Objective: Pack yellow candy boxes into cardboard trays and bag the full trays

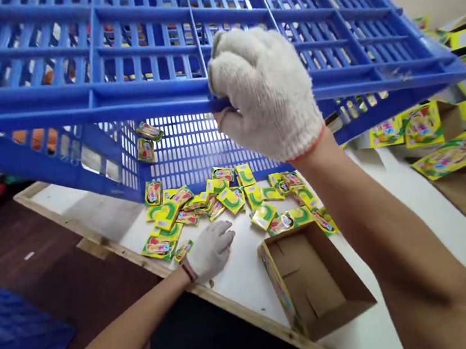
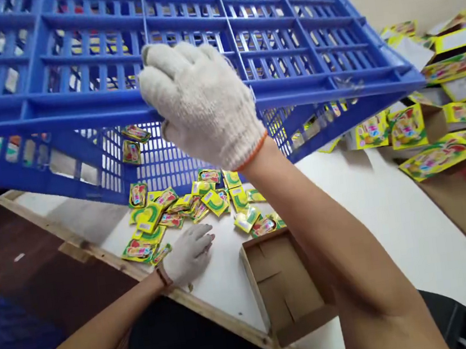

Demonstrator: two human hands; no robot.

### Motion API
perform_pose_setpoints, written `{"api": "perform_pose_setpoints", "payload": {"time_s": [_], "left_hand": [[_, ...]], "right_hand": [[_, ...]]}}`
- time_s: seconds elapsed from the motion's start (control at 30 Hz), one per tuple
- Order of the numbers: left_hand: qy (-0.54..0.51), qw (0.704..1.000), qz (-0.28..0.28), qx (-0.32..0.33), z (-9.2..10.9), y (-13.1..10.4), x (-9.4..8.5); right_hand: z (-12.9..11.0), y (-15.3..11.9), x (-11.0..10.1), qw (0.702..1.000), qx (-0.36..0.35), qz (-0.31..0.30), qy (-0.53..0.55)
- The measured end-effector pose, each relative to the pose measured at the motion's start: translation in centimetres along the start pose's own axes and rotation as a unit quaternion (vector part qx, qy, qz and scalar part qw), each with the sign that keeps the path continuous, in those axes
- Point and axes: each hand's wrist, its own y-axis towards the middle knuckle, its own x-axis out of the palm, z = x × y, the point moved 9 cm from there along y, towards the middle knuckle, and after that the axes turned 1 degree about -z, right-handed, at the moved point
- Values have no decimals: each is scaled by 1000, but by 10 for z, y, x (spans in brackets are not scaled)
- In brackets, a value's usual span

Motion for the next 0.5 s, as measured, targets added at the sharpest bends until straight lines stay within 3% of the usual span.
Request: {"api": "perform_pose_setpoints", "payload": {"time_s": [0.1, 0.2, 0.33, 0.5], "left_hand": [[83, 992, 92, -8, -15, -32, -44], [120, 986, 109, -37, -33, -54, -63], [75, 994, 73, -30, -34, -43, -47], [42, 996, 74, -16, -23, -22, -36]], "right_hand": [[-7, 9, 1, 1000, -19, -18, 4], [-12, 7, -1, 996, -10, -24, 80], [-17, 13, 0, 993, -11, -24, 115], [-30, 36, 6, 997, -79, -7, 5]]}}
